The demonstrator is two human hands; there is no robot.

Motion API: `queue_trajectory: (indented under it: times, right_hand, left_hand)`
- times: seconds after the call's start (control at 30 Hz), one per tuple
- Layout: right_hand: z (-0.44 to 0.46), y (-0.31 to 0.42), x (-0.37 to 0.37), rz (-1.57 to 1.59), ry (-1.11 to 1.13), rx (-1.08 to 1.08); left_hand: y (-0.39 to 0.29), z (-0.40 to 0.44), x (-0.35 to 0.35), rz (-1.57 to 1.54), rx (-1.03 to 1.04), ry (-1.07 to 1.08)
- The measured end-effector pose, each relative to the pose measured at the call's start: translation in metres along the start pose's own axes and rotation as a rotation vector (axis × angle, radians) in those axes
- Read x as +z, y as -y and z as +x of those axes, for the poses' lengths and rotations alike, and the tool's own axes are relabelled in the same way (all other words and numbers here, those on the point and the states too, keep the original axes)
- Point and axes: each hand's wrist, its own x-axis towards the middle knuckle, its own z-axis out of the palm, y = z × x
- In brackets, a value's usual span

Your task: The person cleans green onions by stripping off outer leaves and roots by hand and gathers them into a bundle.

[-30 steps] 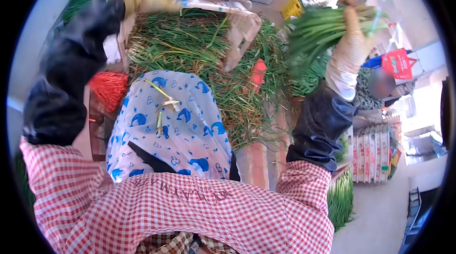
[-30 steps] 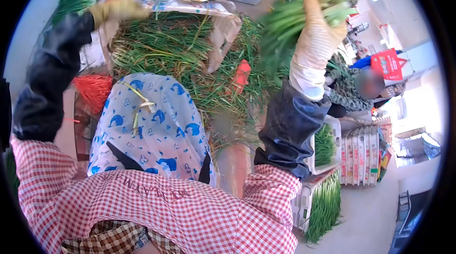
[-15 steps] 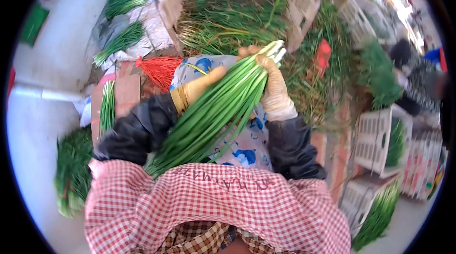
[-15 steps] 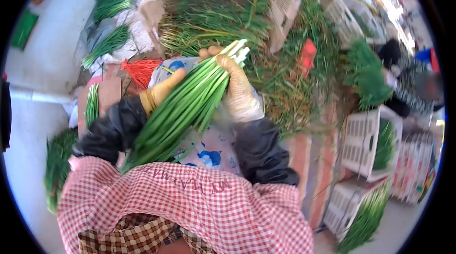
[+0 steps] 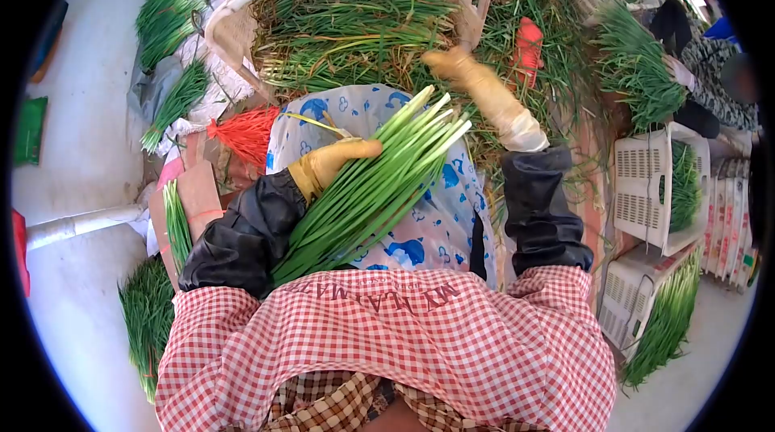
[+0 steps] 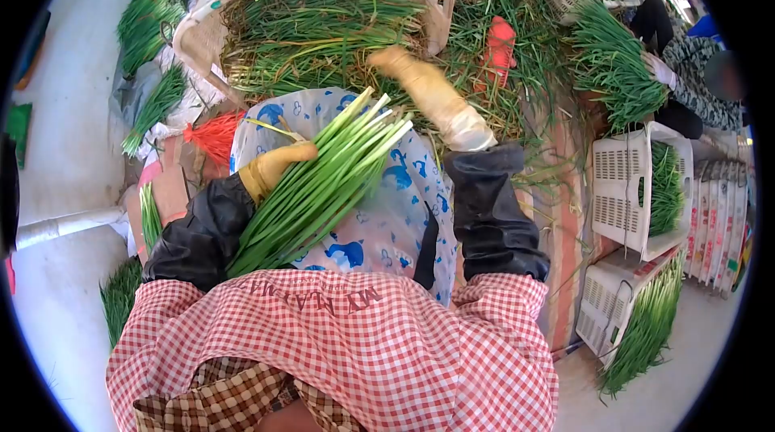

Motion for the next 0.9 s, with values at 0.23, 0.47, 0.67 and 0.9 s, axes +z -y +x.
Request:
queue_trajectory:
  times: [0.23,0.47,0.67,0.9]
  right_hand:
    - [-0.005,0.017,0.041,-0.569,-0.419,-0.18]
    - [0.006,-0.063,0.072,-0.621,-0.347,0.147]
    - [0.003,-0.109,-0.062,-0.891,-0.568,0.457]
    - [-0.055,0.009,0.008,-0.784,-0.115,-0.428]
  left_hand:
    - [-0.001,0.01,0.029,0.126,-0.095,-0.142]
    - [0.033,0.028,0.024,0.436,-0.033,-0.286]
    - [0.043,0.013,0.035,0.441,0.002,-0.224]
    - [0.04,0.014,0.036,0.347,-0.029,-0.151]
